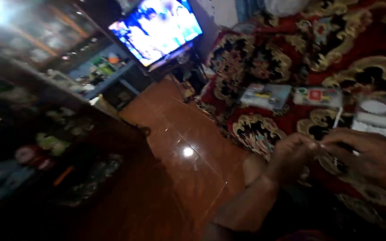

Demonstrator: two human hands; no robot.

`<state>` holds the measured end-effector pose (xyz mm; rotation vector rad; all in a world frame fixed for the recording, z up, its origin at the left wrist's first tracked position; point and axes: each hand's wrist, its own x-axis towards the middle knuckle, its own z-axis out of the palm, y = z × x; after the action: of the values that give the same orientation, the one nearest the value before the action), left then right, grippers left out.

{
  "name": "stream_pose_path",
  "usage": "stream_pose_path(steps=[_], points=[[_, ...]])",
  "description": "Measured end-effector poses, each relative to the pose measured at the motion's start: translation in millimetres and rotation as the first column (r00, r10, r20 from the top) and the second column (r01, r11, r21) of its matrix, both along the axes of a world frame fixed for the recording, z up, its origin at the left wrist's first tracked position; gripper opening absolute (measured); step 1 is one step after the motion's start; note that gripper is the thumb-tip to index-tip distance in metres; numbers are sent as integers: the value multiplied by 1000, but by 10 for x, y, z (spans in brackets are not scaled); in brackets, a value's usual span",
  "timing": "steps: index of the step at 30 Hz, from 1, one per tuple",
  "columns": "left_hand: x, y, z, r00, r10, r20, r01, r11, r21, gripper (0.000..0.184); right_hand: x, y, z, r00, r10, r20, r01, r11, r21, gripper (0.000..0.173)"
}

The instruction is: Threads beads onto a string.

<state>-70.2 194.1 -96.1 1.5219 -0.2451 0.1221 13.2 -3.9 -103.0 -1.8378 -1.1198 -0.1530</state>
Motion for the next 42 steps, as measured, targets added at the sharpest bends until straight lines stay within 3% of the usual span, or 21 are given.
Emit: stream_pose_path(steps=[6, 9, 15, 23, 34, 37, 39, 42], points=[[174, 74, 341, 999, 20, -28, -20, 999, -31, 18, 186, -126, -110, 971, -45, -237, 36, 998, -42, 25], [285, 25, 552, 1000, -22, -21, 20, 994, -104, 19, 318, -171, -314, 949, -80, -304, 93, 995, 30, 21], [275, -189, 761, 996, -84, 31, 87, 989, -117, 18, 538, -230, -751, 878, -223, -425, 231, 972, -32, 22], [138, -395, 805, 990, -108, 92, 123, 977, -175, 17, 825, -433, -1395, 896, -326, -302, 244, 929, -278, 19], [3, -807, 1105, 943, -204, 264, 264, 940, -217, 18, 1038, -475, -1619, 882, -367, -296, 240, 890, -388, 23], [68, -784, 987, 965, -156, 210, 183, 976, -115, 17, 1099, -520, -1664, 893, -374, -251, 245, 871, -426, 25], [191, -760, 835, 989, -54, 139, 41, 994, 101, 17, 1095, -607, -1485, 897, -360, -257, 248, 890, -382, 33], [477, -724, 439, 993, 80, 89, -114, 856, 504, 21, 906, -676, -989, 882, -199, -426, 232, 972, 26, 32]])
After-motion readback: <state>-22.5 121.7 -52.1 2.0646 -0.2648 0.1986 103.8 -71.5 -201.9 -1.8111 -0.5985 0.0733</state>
